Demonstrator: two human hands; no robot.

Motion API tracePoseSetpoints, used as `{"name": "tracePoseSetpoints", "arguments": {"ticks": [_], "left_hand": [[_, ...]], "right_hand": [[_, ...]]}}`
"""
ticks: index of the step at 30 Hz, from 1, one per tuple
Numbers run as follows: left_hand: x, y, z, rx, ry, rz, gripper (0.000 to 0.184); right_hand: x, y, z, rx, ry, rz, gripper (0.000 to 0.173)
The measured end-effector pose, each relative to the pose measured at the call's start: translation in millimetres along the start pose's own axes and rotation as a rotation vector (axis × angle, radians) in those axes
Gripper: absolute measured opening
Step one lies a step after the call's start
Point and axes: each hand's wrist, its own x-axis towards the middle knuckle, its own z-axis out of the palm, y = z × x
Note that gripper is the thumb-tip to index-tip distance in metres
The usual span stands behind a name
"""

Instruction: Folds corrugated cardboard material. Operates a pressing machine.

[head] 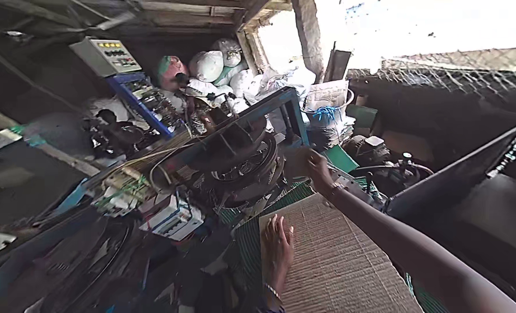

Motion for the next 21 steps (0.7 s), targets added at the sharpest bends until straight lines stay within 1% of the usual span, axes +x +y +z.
{"name": "tracePoseSetpoints", "arguments": {"ticks": [3, 6, 7, 11, 14, 15, 17, 19, 21], "left_hand": [[-1, 2, 1, -0.03, -0.004, -0.007, 0.055], [1, 3, -1, -0.009, 0.004, 0.0, 0.055], [1, 4, -2, -0.008, 0.0, 0.002, 0.055], [1, 3, -1, -0.014, -0.008, -0.007, 0.057], [3, 1, 1, -0.001, 0.007, -0.003, 0.059], [2, 2, 2, 0.001, -0.001, -0.006, 0.059], [1, 2, 1, 0.005, -0.014, -0.017, 0.058], [0, 3, 1, -0.002, -0.013, -0.026, 0.057], [2, 4, 2, -0.02, -0.01, -0.038, 0.055]], "right_hand": [[80, 7, 30, -0.097, 0.151, -0.039, 0.03], [117, -14, 53, -0.124, 0.151, 0.04, 0.032], [123, -18, 62, -0.135, 0.136, 0.072, 0.032], [141, -8, 101, -0.173, 0.039, 0.199, 0.027], [145, -13, 118, -0.145, -0.044, 0.317, 0.036], [146, -13, 121, -0.097, -0.073, 0.338, 0.04], [147, -4, 128, 0.059, -0.068, 0.311, 0.033], [152, 19, 137, 0.218, -0.05, 0.274, 0.024], [150, 25, 141, 0.277, -0.047, 0.269, 0.024]]}}
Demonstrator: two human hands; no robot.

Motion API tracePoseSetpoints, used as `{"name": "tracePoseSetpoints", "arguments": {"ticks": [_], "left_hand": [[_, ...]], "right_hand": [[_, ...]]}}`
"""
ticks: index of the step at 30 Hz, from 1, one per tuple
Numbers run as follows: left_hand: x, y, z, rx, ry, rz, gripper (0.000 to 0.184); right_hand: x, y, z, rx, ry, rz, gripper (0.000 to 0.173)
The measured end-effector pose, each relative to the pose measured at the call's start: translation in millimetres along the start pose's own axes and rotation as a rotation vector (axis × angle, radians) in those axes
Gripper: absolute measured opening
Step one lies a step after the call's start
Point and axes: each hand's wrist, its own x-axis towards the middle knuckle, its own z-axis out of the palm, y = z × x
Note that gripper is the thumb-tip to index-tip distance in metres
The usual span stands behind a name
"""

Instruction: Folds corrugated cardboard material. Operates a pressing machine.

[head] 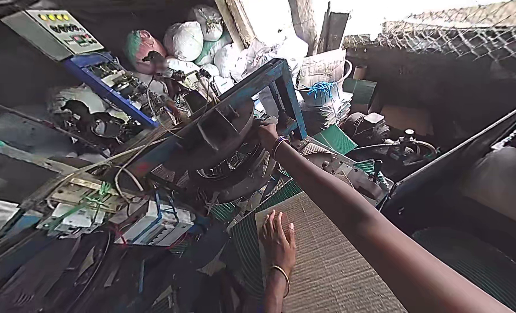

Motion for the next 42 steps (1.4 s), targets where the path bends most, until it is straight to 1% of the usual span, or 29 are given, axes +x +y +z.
{"name": "tracePoseSetpoints", "arguments": {"ticks": [4, 8, 10, 11, 12, 14, 16, 18, 20, 23, 25, 27, 30, 32, 34, 35, 37, 39, 40, 42], "left_hand": [[0, -1, 1, 0.001, 0.007, -0.002, 0.055], [0, 0, 1, -0.001, 0.007, 0.001, 0.055], [0, 0, -1, 0.0, -0.011, -0.007, 0.056], [-1, 0, -2, -0.004, -0.032, -0.012, 0.056], [-3, 0, -3, -0.003, -0.043, -0.014, 0.057], [2, -1, -4, -0.001, -0.04, -0.018, 0.056], [-1, 0, -3, -0.008, -0.041, -0.025, 0.056], [-2, 0, -1, -0.007, -0.035, -0.027, 0.056], [0, 0, -1, -0.001, -0.032, -0.021, 0.057], [-1, 0, 0, 0.001, -0.025, -0.015, 0.057], [-2, 0, -1, 0.003, -0.027, -0.016, 0.057], [-1, -1, 0, 0.003, -0.021, -0.015, 0.057], [0, -1, -1, 0.007, -0.035, -0.015, 0.057], [-1, -1, -1, 0.01, -0.04, -0.017, 0.057], [0, -1, -2, 0.005, -0.036, -0.02, 0.057], [2, -2, -1, 0.002, -0.024, -0.015, 0.057], [1, -2, 3, -0.01, -0.007, -0.005, 0.058], [-2, -1, 3, -0.007, -0.013, -0.001, 0.058], [-3, -1, 1, -0.003, -0.021, -0.003, 0.057], [1, -1, -5, 0.003, -0.045, -0.023, 0.056]], "right_hand": [[-31, -1, 6, 0.012, 0.045, 0.008, 0.023], [-63, 5, 8, 0.03, 0.023, -0.001, 0.018], [-54, 1, 8, 0.023, 0.074, 0.003, 0.019], [-41, 0, 7, 0.012, 0.118, 0.007, 0.023], [-25, -3, 6, 0.008, 0.161, 0.03, 0.023], [9, -12, 6, 0.018, 0.157, 0.053, 0.026], [22, -14, 3, 0.051, 0.137, 0.044, 0.023], [15, -14, 4, 0.078, 0.116, -0.004, 0.022], [-5, -10, 3, 0.091, 0.08, -0.045, 0.025], [-31, -7, 2, 0.109, 0.069, 0.063, 0.022], [-24, -8, 4, 0.096, 0.072, 0.095, 0.015], [-3, -11, 7, 0.091, 0.095, 0.109, 0.016], [22, -10, 12, 0.149, 0.088, 0.156, 0.025], [15, -5, 13, 0.194, 0.078, 0.125, 0.024], [-10, -4, 8, 0.215, 0.037, 0.069, 0.023], [-25, -8, 5, 0.197, 0.026, 0.063, 0.02], [-37, -7, -1, 0.153, 0.005, 0.071, 0.023], [-30, -6, -1, 0.178, 0.033, 0.076, 0.028], [-21, -7, 3, 0.221, 0.06, 0.081, 0.026], [-6, -14, 14, 0.302, 0.075, 0.088, 0.012]]}}
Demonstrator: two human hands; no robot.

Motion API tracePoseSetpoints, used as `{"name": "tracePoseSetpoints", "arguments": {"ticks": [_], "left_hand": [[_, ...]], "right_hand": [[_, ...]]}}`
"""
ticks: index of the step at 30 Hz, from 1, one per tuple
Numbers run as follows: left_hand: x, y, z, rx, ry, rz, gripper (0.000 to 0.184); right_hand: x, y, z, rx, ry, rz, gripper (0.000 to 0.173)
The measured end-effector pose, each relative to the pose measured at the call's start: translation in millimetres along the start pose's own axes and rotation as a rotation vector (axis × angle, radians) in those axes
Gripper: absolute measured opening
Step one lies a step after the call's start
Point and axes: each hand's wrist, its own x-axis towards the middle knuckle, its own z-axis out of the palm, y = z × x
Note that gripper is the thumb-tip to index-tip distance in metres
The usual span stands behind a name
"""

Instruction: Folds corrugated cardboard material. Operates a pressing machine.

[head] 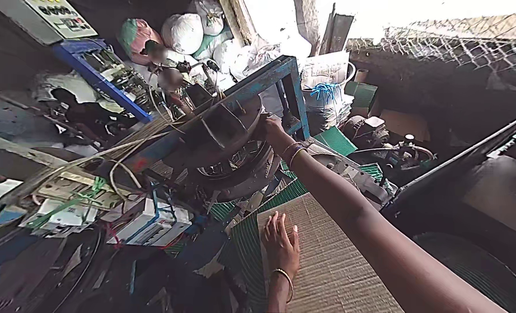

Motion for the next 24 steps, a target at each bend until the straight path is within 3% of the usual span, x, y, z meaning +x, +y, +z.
{"name": "tracePoseSetpoints", "arguments": {"ticks": [3, 6, 8, 11, 13, 17, 21, 24], "left_hand": [[0, 2, 1, -0.004, 0.0, -0.003, 0.055], [-1, 1, 4, 0.002, 0.01, -0.003, 0.056], [-1, 3, 2, -0.013, 0.016, 0.002, 0.055], [-4, 3, 2, -0.041, 0.048, 0.024, 0.055], [-1, 0, 1, -0.029, 0.027, 0.012, 0.056], [-2, 0, 3, -0.012, 0.017, 0.005, 0.06], [1, 1, 2, -0.031, 0.016, 0.009, 0.06], [-1, -1, 4, -0.023, 0.02, 0.01, 0.061]], "right_hand": [[-22, 8, 0, -0.061, 0.034, -0.07, 0.017], [-103, 13, -12, -0.275, -0.04, -0.053, 0.031], [-131, 29, -2, -0.222, -0.049, -0.032, 0.034], [-132, 44, 6, -0.107, -0.004, -0.076, 0.024], [-127, 31, -3, -0.218, 0.004, -0.144, 0.024], [-95, 14, -1, -0.338, 0.199, -0.187, 0.024], [-122, 28, -12, -0.461, 0.007, -0.19, 0.021], [-121, 22, -16, -0.517, 0.034, -0.19, 0.018]]}}
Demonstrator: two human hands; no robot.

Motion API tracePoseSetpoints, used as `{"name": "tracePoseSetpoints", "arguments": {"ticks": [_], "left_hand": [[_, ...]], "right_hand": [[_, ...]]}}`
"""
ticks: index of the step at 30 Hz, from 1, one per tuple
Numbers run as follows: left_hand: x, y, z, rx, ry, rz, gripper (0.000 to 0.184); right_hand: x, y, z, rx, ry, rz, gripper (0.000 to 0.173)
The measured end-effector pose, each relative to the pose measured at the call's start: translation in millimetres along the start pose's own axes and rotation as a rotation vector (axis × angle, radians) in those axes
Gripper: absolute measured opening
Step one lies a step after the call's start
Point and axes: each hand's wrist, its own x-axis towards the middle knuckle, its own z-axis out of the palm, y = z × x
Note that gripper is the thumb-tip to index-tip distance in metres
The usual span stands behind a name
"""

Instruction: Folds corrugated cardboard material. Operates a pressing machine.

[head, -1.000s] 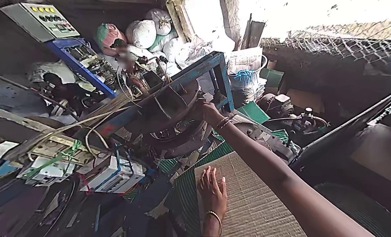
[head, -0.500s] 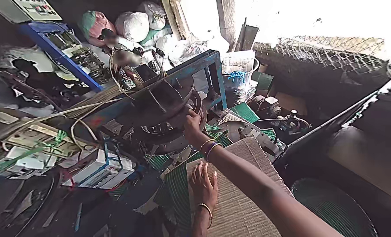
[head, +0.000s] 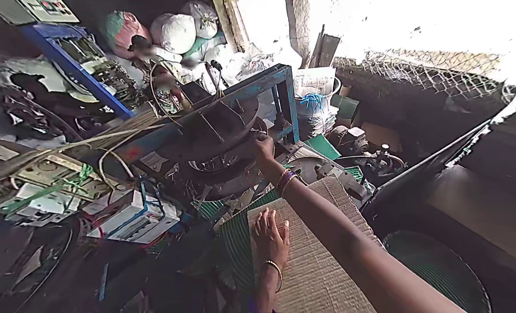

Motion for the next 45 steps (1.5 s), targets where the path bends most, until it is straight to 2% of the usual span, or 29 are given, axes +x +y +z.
{"name": "tracePoseSetpoints", "arguments": {"ticks": [2, 3, 5, 7, 10, 12, 14, 17, 19, 20, 22, 25, 27, 30, 33, 35, 38, 41, 43, 45], "left_hand": [[-2, 0, -1, -0.001, 0.004, 0.004, 0.062], [-1, 0, -3, 0.002, -0.001, 0.0, 0.062], [2, 2, -3, -0.007, -0.01, 0.0, 0.062], [1, 6, -3, -0.025, -0.022, -0.002, 0.061], [-1, -3, -8, -0.133, 0.018, 0.0, 0.056], [5, -13, -6, -0.388, 0.123, -0.01, 0.051], [5, -23, -12, -0.825, 0.226, -0.096, 0.047], [-2, -26, -53, -1.479, 0.433, -0.404, 0.058], [-11, -33, -86, -1.653, 0.564, -0.482, 0.063], [-18, -37, -99, -1.634, 0.587, -0.439, 0.059], [-29, -43, -113, -1.384, 0.527, -0.243, 0.051], [-23, -34, -122, -1.062, 0.454, -0.089, 0.056], [-12, -34, -115, -0.939, 0.47, -0.12, 0.056], [10, -45, -117, -1.049, 0.551, -0.327, 0.049], [40, -66, -138, -1.135, 0.695, -0.536, 0.047], [64, -82, -146, -1.061, 0.766, -0.538, 0.043], [108, -100, -162, -0.987, 0.769, -0.51, 0.048], [177, -113, -182, -0.842, 0.764, -0.62, 0.035], [205, -113, -179, -0.776, 0.639, -0.647, 0.037], [213, -105, -168, -0.837, 0.557, -0.618, 0.044]], "right_hand": [[16, -3, 10, 0.011, 0.1, 0.02, 0.019], [13, -2, 14, -0.004, 0.093, 0.015, 0.021], [-14, 8, 14, -0.059, -0.056, -0.067, 0.023], [-31, 19, 16, 0.04, -0.202, -0.163, 0.018], [-56, 14, 9, 0.294, -0.337, -0.087, 0.02], [-62, 12, -1, 0.416, -0.368, -0.007, 0.019], [-75, 16, -19, 0.454, -0.414, 0.026, 0.018], [-90, 23, -46, 0.465, -0.48, 0.042, 0.013], [-96, 33, -59, 0.451, -0.52, 0.053, 0.01], [-97, 38, -63, 0.436, -0.544, 0.055, 0.009], [-100, 47, -64, 0.392, -0.586, 0.045, 0.008], [-113, 52, -50, 0.279, -0.566, 0.032, 0.005], [-120, 54, -41, 0.242, -0.518, 0.014, 0.008], [-110, 67, -45, 0.049, -0.506, -0.128, 0.026], [-94, 108, -71, -0.603, -0.391, -0.336, 0.035], [-91, 141, -86, -0.859, -0.351, -0.411, 0.031], [-93, 159, -87, -0.874, -0.331, -0.535, 0.023], [-92, 160, -84, -0.818, -0.318, -0.542, 0.018], [-93, 157, -84, -0.798, -0.289, -0.511, 0.015], [-95, 157, -84, -0.795, -0.279, -0.483, 0.015]]}}
